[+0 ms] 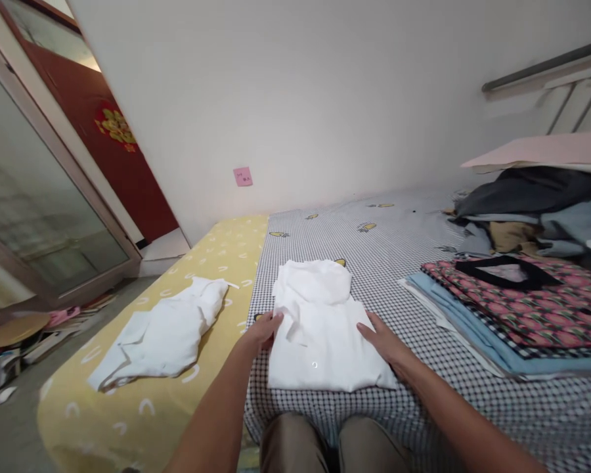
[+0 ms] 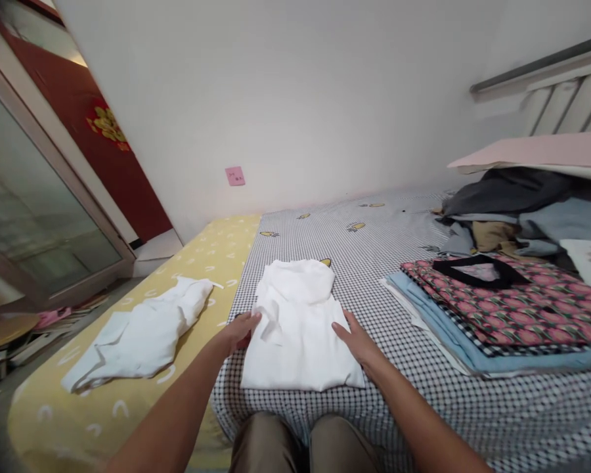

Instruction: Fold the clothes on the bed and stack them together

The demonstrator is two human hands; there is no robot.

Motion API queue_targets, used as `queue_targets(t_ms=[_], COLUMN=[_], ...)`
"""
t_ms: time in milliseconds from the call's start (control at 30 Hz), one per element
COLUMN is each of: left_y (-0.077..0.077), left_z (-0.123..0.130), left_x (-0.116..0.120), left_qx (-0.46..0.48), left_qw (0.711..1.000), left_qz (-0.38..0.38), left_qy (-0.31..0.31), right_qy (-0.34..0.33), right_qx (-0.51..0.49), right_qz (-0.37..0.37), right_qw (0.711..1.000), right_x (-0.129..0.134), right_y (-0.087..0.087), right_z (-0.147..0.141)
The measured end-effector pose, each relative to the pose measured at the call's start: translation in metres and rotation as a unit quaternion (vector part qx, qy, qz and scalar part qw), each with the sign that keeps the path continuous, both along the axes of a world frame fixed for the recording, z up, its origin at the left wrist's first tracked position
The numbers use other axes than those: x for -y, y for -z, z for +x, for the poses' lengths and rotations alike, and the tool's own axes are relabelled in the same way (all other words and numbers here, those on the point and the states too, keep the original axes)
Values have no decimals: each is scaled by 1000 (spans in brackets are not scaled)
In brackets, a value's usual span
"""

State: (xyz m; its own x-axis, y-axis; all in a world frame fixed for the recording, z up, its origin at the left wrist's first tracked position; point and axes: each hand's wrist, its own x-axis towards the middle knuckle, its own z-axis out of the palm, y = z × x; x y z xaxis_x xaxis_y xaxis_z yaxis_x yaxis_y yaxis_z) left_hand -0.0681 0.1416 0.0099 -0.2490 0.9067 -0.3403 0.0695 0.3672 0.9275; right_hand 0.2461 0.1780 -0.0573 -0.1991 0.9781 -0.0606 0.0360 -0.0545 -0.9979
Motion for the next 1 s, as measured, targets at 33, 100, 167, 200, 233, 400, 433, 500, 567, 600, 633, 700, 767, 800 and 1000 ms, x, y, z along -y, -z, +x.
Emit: queue_targets(t_ms=[33, 100, 167, 200, 233, 400, 433, 500, 567, 600, 633, 700, 767, 800, 1000], left_y=[1, 2, -1, -5, -9, -26, -26, -20, -12, -8, -4, 0, 4, 6, 24], left_z=[-1, -2, -1, 0, 1, 15, 21, 33, 46, 51, 54, 58, 58, 57, 48], left_x=[-3, -7, -5, -2, 2, 29, 34, 44, 53, 58, 62, 69, 73, 74, 65], left_qx=[-44, -137, -227, -272, -317, -487, -508, -542, -568, -579, -587, -601, -607, -608, -647], left_qw=[999, 989, 970, 956, 940, 852, 838, 813, 791, 781, 772, 760, 757, 756, 718], left_qz=[-4, 7, 48, 74, 101, 193, 194, 182, 163, 154, 146, 134, 131, 135, 196], left_qy=[-18, -52, -72, -77, -77, 18, 50, 108, 156, 177, 193, 209, 204, 200, 165], right_qy=[10, 47, 96, 118, 134, 91, 58, -19, -76, -90, -97, -99, -97, -93, -81], right_qx=[26, 118, 230, 276, 313, 445, 462, 485, 495, 494, 492, 480, 466, 459, 432], right_qz=[16, 73, 156, 199, 239, 375, 385, 382, 366, 360, 357, 357, 362, 366, 374], right_qw=[999, 989, 956, 933, 909, 808, 797, 786, 784, 786, 788, 795, 802, 804, 817], right_x=[-2, -6, -9, -9, -8, 9, 12, 18, 20, 20, 19, 18, 16, 15, 12], right_y=[1, -1, -8, -12, -17, -30, -28, -21, -13, -9, -6, -3, -1, 0, 6], right_z=[2, 5, 7, 8, 7, -19, -27, -41, -52, -55, -57, -58, -56, -56, -54])
